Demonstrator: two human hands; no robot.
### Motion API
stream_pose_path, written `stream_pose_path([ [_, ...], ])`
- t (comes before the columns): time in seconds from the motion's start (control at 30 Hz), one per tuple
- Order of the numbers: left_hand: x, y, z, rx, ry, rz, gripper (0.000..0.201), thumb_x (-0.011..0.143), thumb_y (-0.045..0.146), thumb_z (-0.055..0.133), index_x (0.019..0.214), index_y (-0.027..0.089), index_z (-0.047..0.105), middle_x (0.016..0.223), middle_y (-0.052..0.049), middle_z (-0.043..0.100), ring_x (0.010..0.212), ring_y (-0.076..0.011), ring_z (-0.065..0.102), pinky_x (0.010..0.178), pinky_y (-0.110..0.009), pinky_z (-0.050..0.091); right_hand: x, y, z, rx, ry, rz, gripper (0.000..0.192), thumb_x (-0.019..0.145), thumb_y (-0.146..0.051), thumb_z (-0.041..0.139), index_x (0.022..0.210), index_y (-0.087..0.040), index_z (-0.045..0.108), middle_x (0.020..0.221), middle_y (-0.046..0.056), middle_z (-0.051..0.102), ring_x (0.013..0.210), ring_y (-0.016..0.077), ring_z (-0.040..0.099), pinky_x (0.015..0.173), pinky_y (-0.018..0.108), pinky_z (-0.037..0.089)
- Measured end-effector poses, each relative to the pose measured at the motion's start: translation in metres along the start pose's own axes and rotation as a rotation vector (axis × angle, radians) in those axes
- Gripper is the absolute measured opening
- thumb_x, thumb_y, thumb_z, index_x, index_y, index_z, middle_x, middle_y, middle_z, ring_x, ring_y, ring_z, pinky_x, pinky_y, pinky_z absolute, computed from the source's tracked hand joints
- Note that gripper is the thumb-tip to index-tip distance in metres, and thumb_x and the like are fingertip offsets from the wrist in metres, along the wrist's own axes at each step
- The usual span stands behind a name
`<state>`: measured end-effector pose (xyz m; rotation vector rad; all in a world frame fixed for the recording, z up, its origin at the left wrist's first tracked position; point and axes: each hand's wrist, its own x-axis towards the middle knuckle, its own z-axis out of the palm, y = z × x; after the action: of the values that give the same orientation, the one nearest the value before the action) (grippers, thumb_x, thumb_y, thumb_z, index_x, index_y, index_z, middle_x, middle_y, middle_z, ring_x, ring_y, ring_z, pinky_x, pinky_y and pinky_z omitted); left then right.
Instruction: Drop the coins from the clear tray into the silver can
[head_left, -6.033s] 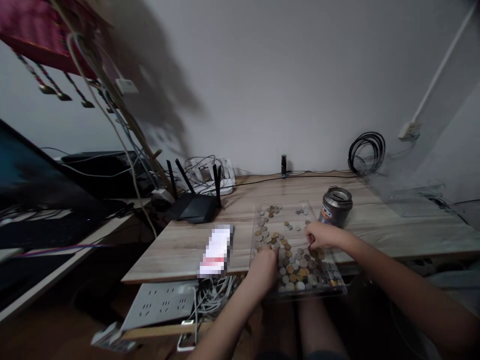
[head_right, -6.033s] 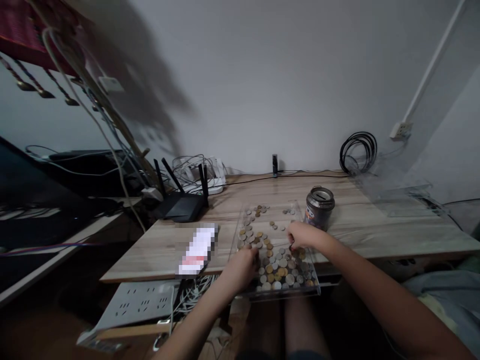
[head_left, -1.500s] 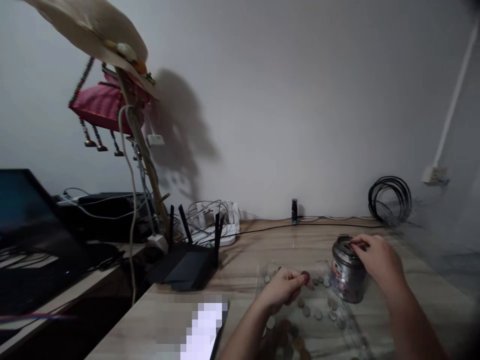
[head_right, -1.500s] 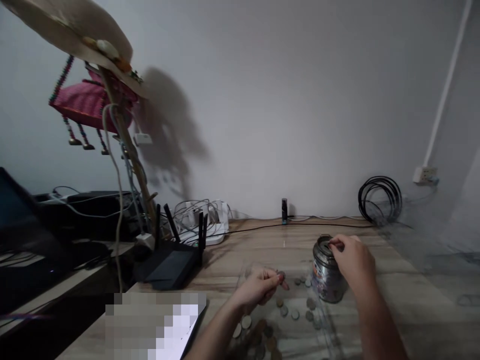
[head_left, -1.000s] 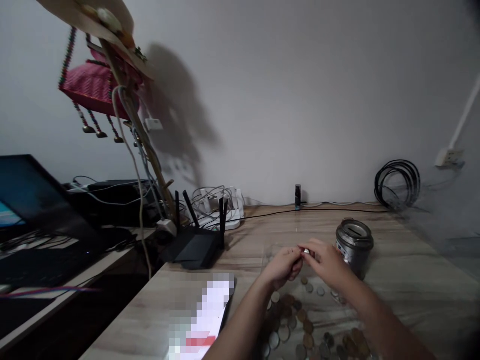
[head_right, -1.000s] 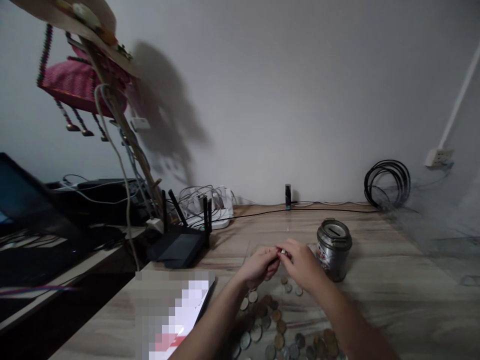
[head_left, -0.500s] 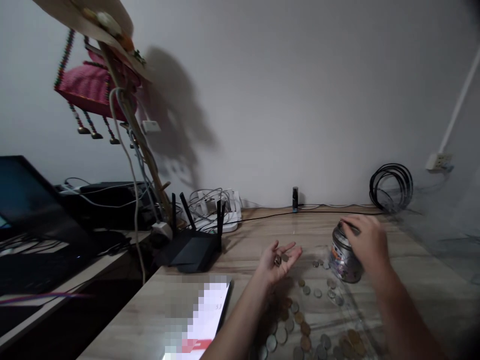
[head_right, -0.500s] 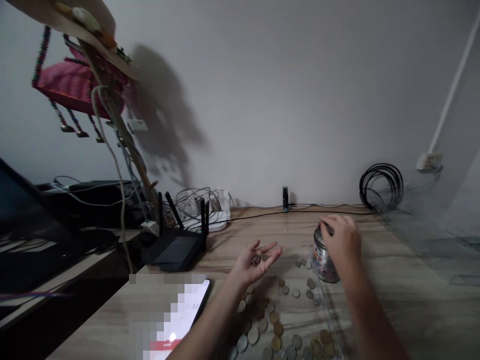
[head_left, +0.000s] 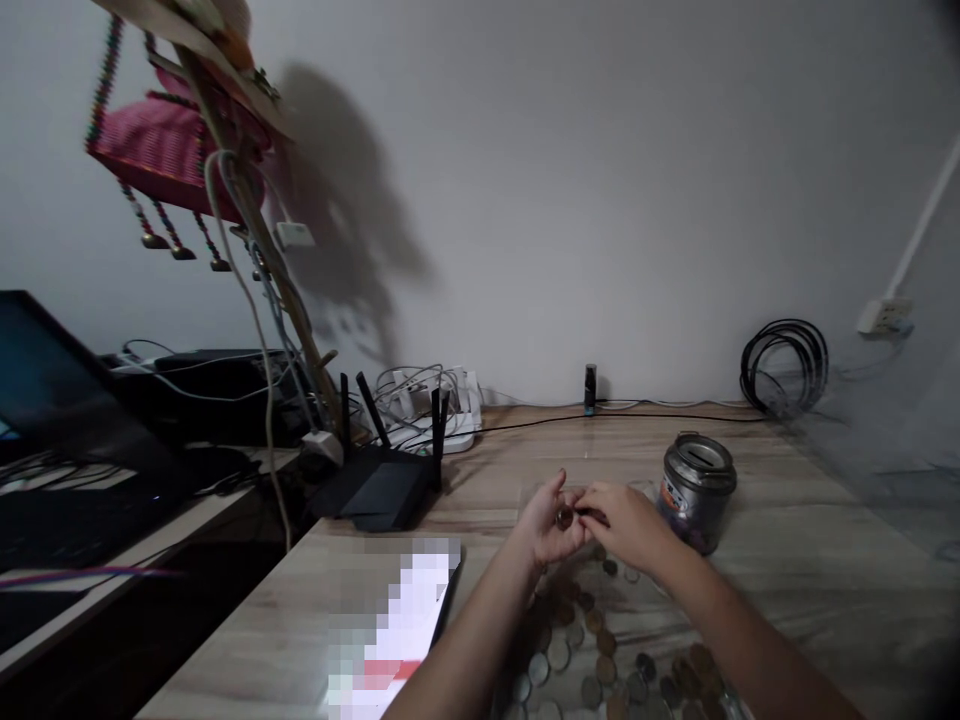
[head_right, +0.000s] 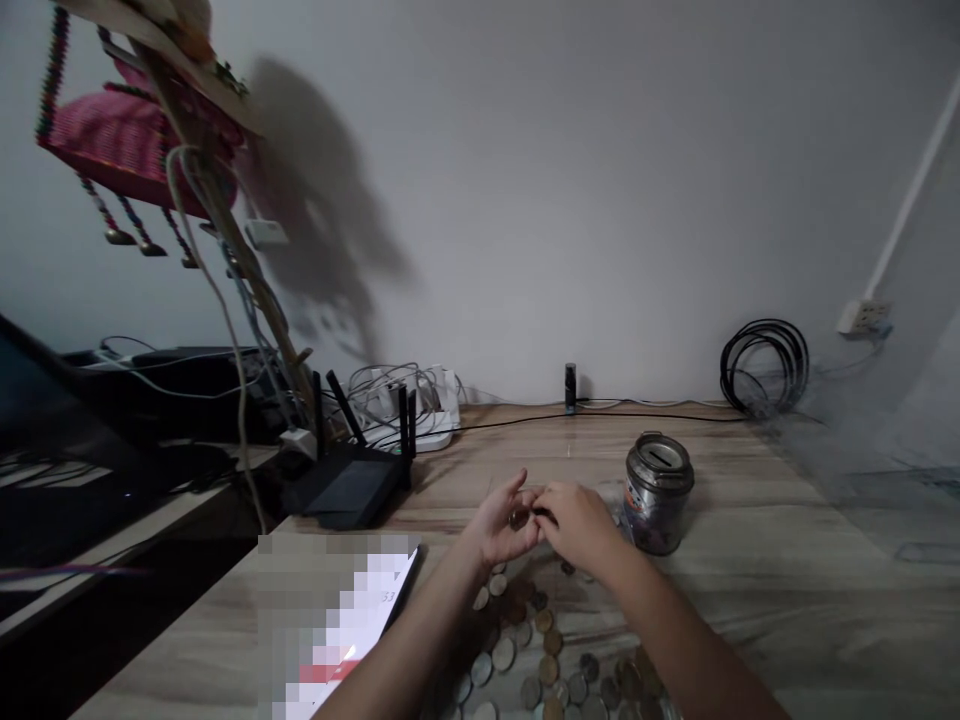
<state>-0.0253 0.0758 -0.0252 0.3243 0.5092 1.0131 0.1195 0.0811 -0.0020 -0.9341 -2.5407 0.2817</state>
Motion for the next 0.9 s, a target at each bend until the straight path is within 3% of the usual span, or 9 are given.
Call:
stream_pose_path([
  [0.03,-0.001,0.001,0.000,-0.008,-0.010,-0.024,0.048,0.091,0.042,0.031,0.061,0.013,0.053,0.057,-0.006,0.055,0.059,-0.0144,0.057,0.067,-0.027,0.048,-0.001,0.001,-0.004,-0.023,0.017,-0.004,0.023,0.080,-0.015,0.049,0.090,-0.022,0.069,0.089,0.005,0.067,0.083,0.0161,0.059,0.071,0.025,0.041],
  [0.1,-0.002,0.004,0.000,-0.037,-0.038,-0.053,0.042,0.090,0.042,0.034,0.084,0.008,0.058,0.072,-0.012,0.061,0.075,-0.0190,0.062,0.071,-0.029,0.048,-0.005,0.007,-0.019,-0.083,0.177,0.035,0.027,0.082,-0.015,0.044,0.092,-0.020,0.069,0.089,0.006,0.068,0.084,0.0163,0.060,0.074,0.026,0.041],
  [0.2,-0.004,0.011,-0.002,-0.088,-0.080,-0.013,0.050,0.087,0.042,0.039,0.117,0.002,0.044,0.109,-0.027,0.055,0.109,-0.0316,0.053,0.077,-0.035,0.048,-0.017,0.034,-0.053,-0.227,0.525,0.245,0.029,0.084,-0.020,0.043,0.095,-0.019,0.069,0.095,0.008,0.069,0.090,0.0190,0.059,0.077,0.028,0.041],
  [0.23,-0.004,0.012,-0.002,-0.098,-0.085,0.006,0.054,0.087,0.042,0.041,0.122,0.002,0.039,0.118,-0.030,0.049,0.115,-0.0348,0.048,0.079,-0.036,0.048,-0.022,0.046,-0.065,-0.274,0.566,0.357,0.027,0.082,-0.023,0.045,0.092,-0.019,0.070,0.093,0.009,0.069,0.088,0.0204,0.059,0.074,0.029,0.041],
  [0.3,-0.004,0.013,-0.003,-0.103,-0.085,0.022,0.056,0.086,0.041,0.042,0.126,0.003,0.036,0.126,-0.032,0.042,0.121,-0.0382,0.043,0.081,-0.038,0.047,-0.029,0.069,-0.081,-0.305,0.522,0.562,0.024,0.077,-0.026,0.051,0.085,-0.020,0.072,0.087,0.008,0.071,0.079,0.0215,0.061,0.064,0.029,0.040],
  [0.37,-0.003,0.012,-0.004,-0.091,-0.083,0.016,0.056,0.086,0.040,0.043,0.127,0.003,0.036,0.128,-0.032,0.040,0.120,-0.0387,0.043,0.081,-0.038,0.047,-0.032,0.086,-0.088,-0.275,0.459,0.656,0.022,0.073,-0.026,0.053,0.080,-0.021,0.073,0.081,0.007,0.071,0.073,0.0207,0.062,0.058,0.028,0.038],
  [0.6,0.002,0.010,-0.010,-0.058,-0.118,0.015,0.055,0.084,0.039,0.048,0.125,0.003,0.040,0.125,-0.031,0.045,0.114,-0.0355,0.049,0.082,-0.038,0.046,-0.031,0.087,-0.084,-0.219,0.455,0.546,0.024,0.074,-0.021,0.050,0.081,-0.020,0.073,0.083,0.007,0.072,0.076,0.0188,0.063,0.063,0.026,0.040],
  [0.8,0.000,0.009,-0.007,-0.065,-0.086,0.015,0.055,0.086,0.039,0.044,0.127,0.004,0.036,0.125,-0.030,0.043,0.113,-0.0358,0.050,0.081,-0.037,0.046,-0.040,0.096,-0.087,-0.323,0.479,0.646,0.023,0.075,-0.025,0.052,0.083,-0.023,0.074,0.084,0.008,0.070,0.076,0.0192,0.061,0.061,0.027,0.039],
  [0.9,0.000,0.008,-0.005,-0.066,-0.080,0.028,0.054,0.086,0.042,0.042,0.125,0.004,0.039,0.122,-0.030,0.046,0.110,-0.0351,0.052,0.080,-0.038,0.046,-0.036,0.084,-0.085,-0.343,0.515,0.610,0.023,0.077,-0.028,0.052,0.085,-0.023,0.073,0.089,0.009,0.068,0.082,0.0220,0.058,0.064,0.030,0.040],
])
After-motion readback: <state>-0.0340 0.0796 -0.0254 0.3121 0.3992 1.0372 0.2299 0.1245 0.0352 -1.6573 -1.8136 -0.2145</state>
